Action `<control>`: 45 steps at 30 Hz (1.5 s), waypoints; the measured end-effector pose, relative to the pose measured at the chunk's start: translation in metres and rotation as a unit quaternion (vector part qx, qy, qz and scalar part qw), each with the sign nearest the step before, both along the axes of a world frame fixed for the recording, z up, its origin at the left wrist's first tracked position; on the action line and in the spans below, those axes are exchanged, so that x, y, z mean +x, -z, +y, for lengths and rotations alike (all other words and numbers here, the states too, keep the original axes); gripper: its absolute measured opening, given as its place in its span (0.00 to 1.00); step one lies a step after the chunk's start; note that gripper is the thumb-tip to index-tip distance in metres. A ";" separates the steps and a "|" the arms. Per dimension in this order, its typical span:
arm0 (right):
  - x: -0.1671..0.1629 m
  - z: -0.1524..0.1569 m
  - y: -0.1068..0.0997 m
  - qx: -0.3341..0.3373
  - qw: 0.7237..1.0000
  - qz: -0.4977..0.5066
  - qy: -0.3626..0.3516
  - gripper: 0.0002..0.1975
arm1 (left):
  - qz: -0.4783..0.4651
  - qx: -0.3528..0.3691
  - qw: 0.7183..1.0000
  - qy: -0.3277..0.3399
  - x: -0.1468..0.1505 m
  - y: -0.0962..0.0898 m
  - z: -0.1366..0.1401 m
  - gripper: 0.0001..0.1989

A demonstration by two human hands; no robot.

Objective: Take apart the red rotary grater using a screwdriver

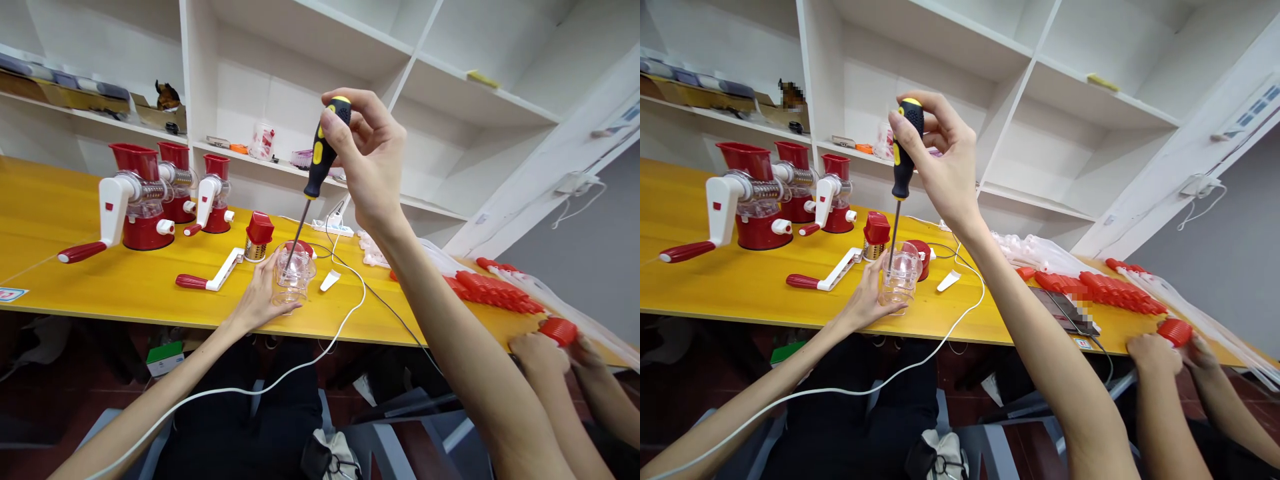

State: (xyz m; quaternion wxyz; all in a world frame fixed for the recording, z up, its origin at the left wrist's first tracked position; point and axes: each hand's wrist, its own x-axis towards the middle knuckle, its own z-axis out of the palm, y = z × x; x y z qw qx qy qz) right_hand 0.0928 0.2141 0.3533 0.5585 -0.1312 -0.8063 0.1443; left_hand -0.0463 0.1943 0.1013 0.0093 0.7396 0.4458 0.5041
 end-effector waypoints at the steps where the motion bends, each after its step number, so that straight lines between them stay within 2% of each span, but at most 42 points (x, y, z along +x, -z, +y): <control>1: 0.001 -0.001 -0.001 -0.002 1.000 0.001 -0.001 0.15 | -0.001 0.000 1.000 0.000 0.000 0.000 0.000 0.60; 5: 0.003 -0.001 0.001 -0.012 0.999 0.034 -0.027 0.16 | -0.006 0.009 1.000 0.004 0.000 -0.002 -0.001 0.60; 9: 0.003 0.003 0.004 -0.013 0.997 0.067 -0.033 0.21 | -0.006 0.002 1.000 0.005 0.001 -0.002 -0.002 0.59; 20: 0.004 0.015 0.006 -0.008 0.999 0.030 -0.031 0.24 | -0.010 -0.001 1.000 0.010 0.001 -0.003 -0.005 0.60; 25: 0.003 0.015 0.006 -0.027 0.998 0.042 -0.036 0.26 | -0.023 0.011 1.000 0.018 0.001 -0.002 -0.004 0.60; 30: 0.002 0.015 0.007 -0.022 0.999 0.036 -0.022 0.29 | -0.020 0.027 0.999 0.035 -0.001 0.000 -0.002 0.54; 45: 0.003 0.017 0.006 -0.033 0.998 0.038 -0.038 0.26 | -0.045 0.008 0.998 0.042 -0.002 0.001 -0.001 0.50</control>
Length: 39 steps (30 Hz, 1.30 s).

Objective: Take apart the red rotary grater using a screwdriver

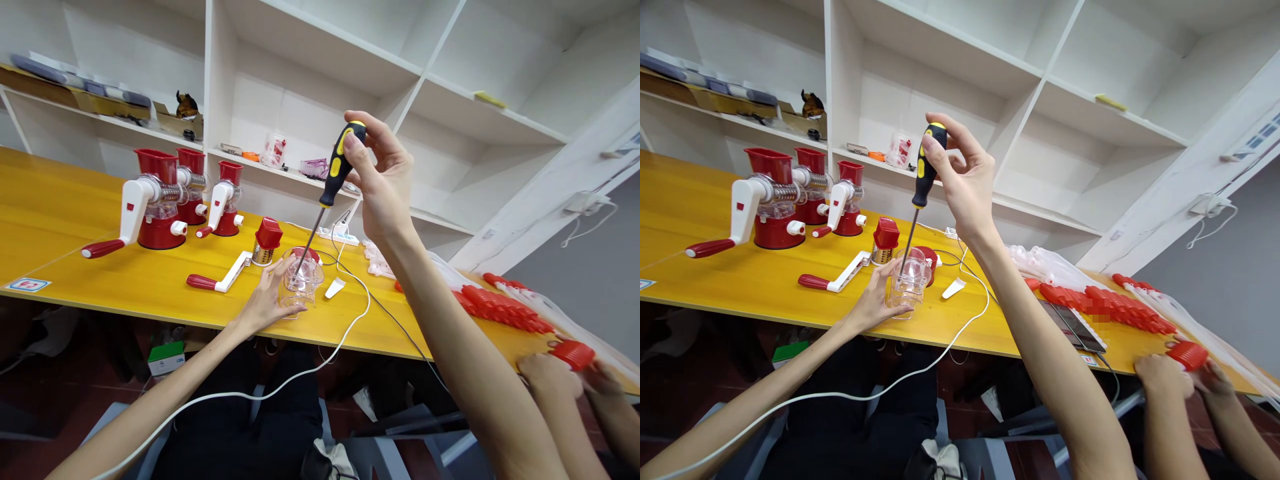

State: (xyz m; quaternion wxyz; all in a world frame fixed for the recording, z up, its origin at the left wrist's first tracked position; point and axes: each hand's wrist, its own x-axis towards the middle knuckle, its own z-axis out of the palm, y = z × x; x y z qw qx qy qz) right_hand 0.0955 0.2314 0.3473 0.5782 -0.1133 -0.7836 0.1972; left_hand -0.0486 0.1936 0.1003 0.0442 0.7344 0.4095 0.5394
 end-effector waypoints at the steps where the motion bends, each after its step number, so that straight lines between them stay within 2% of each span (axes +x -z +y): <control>1: 0.000 0.001 0.000 -0.001 1.000 -0.002 0.001 0.26 | -0.001 -0.004 1.000 0.001 0.000 0.000 0.000 0.50; 18: 0.001 0.002 0.001 -0.018 1.000 0.003 0.013 0.30 | 0.013 -0.003 1.000 0.016 -0.001 -0.001 -0.001 0.51; 22: 0.002 0.003 0.002 -0.002 1.000 -0.001 -0.003 0.27 | 0.017 0.003 1.000 0.017 -0.001 0.000 0.000 0.51; 27: 0.002 0.005 0.002 0.009 1.000 -0.013 0.013 0.28 | 0.013 0.007 1.000 0.019 -0.001 -0.002 -0.001 0.52; 33: 0.001 0.005 0.001 -0.020 1.000 -0.005 0.003 0.32 | 0.020 -0.001 1.000 0.015 -0.001 -0.004 -0.004 0.51; 39: 0.002 0.006 0.001 -0.033 0.999 0.000 -0.010 0.29 | 0.021 0.002 1.000 0.013 -0.001 -0.003 -0.004 0.51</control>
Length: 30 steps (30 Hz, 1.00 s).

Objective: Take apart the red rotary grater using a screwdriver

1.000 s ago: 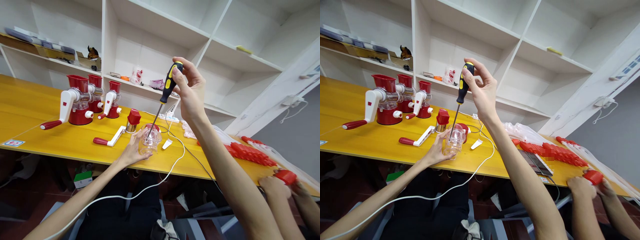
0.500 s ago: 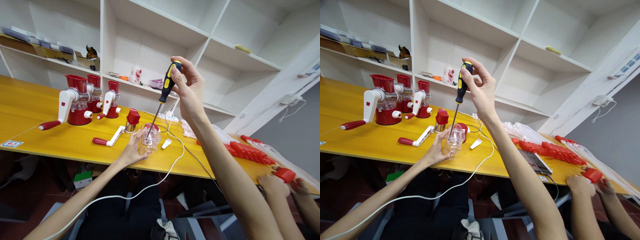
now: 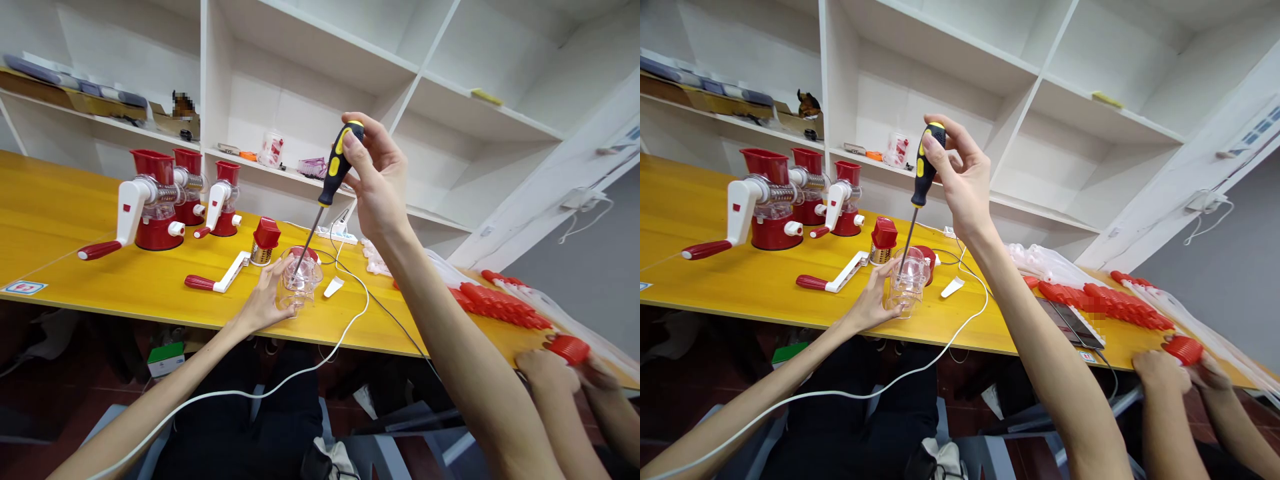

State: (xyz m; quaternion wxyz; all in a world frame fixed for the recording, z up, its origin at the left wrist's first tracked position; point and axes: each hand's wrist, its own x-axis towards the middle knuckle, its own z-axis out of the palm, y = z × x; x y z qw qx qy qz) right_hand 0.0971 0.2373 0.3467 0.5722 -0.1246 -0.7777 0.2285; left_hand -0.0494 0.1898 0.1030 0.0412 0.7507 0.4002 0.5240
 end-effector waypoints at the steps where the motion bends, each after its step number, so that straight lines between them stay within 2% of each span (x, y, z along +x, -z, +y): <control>1: 0.000 0.000 0.000 0.002 1.000 -0.003 0.000 0.28 | 0.001 0.001 1.000 0.001 0.000 0.000 0.000 0.51; 11: 0.001 0.002 0.001 0.023 1.000 -0.012 0.000 0.29 | 0.004 -0.003 1.000 -0.007 0.000 -0.001 -0.001 0.50; 15: 0.000 0.003 0.001 0.014 1.000 -0.019 0.014 0.31 | 0.008 -0.002 1.000 -0.012 0.000 0.000 0.000 0.50; 25: 0.000 0.005 0.001 -0.014 1.000 -0.002 -0.005 0.33 | 0.006 0.004 1.000 -0.003 0.000 -0.001 0.001 0.51; 30: 0.000 0.007 0.000 0.001 1.000 -0.016 0.001 0.31 | 0.005 0.002 1.000 -0.006 0.000 -0.002 0.000 0.51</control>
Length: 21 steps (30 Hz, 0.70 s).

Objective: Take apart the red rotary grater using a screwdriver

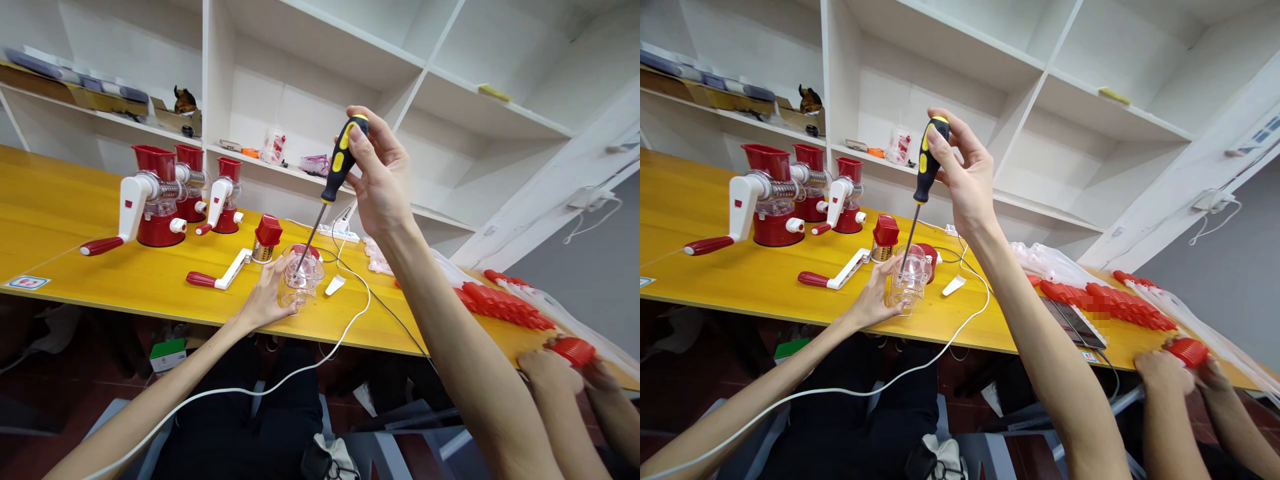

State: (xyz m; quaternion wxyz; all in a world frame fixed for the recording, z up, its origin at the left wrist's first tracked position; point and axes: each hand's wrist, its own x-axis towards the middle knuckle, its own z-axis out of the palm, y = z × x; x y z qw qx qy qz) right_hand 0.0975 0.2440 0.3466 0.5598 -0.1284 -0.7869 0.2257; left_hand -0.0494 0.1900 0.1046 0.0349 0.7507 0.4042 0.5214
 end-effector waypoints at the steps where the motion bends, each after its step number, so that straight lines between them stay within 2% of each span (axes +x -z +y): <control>1: 0.000 0.000 0.000 0.003 1.000 -0.004 -0.001 0.31 | 0.000 0.000 1.000 -0.001 0.000 0.000 0.000 0.51; 10: 0.001 -0.004 -0.002 -0.018 1.000 0.002 -0.016 0.28 | 0.002 -0.001 1.000 -0.004 0.000 0.000 0.000 0.51; 21: 0.004 -0.002 -0.002 -0.010 1.000 -0.018 -0.013 0.30 | -0.008 0.001 1.000 0.006 0.000 -0.001 -0.001 0.50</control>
